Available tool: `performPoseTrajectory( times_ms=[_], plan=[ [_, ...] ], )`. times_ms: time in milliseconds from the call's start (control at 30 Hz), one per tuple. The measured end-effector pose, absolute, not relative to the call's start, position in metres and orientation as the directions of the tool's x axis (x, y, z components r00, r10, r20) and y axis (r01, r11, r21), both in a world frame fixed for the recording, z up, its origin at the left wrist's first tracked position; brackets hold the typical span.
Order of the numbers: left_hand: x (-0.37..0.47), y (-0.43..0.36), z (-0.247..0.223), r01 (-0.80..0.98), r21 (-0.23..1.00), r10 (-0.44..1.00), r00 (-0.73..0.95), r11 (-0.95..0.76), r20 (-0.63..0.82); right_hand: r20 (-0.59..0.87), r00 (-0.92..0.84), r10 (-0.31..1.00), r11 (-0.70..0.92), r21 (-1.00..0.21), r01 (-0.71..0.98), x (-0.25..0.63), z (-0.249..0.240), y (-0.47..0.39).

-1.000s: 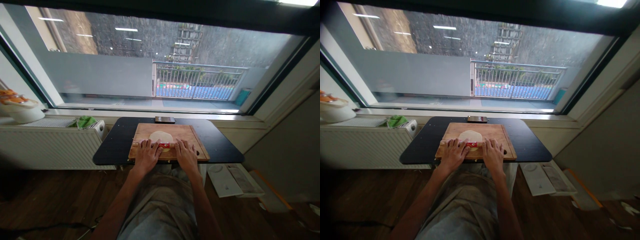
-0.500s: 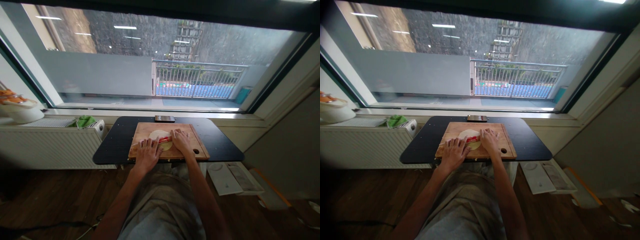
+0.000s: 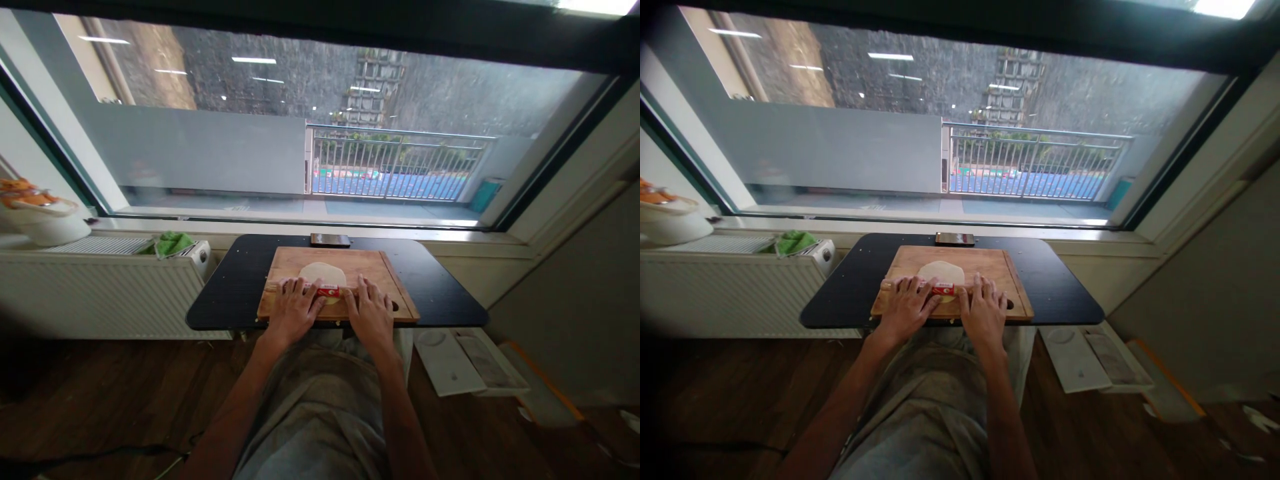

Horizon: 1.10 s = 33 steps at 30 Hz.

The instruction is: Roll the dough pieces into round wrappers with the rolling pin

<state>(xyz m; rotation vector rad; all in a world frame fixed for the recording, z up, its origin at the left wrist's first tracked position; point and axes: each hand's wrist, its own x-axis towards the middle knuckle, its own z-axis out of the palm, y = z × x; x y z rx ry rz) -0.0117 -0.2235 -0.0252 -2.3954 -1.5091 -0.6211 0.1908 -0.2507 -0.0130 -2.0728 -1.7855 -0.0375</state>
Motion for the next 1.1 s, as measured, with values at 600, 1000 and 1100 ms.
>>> performPoseTrajectory(
  times_ms=[600, 1000, 1100],
  plan=[
    [-0.009, -0.224, -0.023, 0.913, 0.044, 0.828, 0.346, -0.406, 0.442, 0.171, 0.074, 0.982, -0.025, -0.269, 0.963, 0.193, 0.017, -0.18],
    [-0.013, -0.219, -0.026, 0.888, 0.06, 0.802, 0.38, -0.456, 0.46, 0.267, 0.184, 0.946, -0.074, -0.373, 0.925, 0.201, -0.011, -0.259],
    [-0.014, -0.219, -0.027, 0.885, 0.054, 0.797, 0.388, -0.462, 0.463, 0.275, 0.177, 0.945, -0.069, -0.361, 0.93, 0.197, -0.011, -0.264]
  ],
)
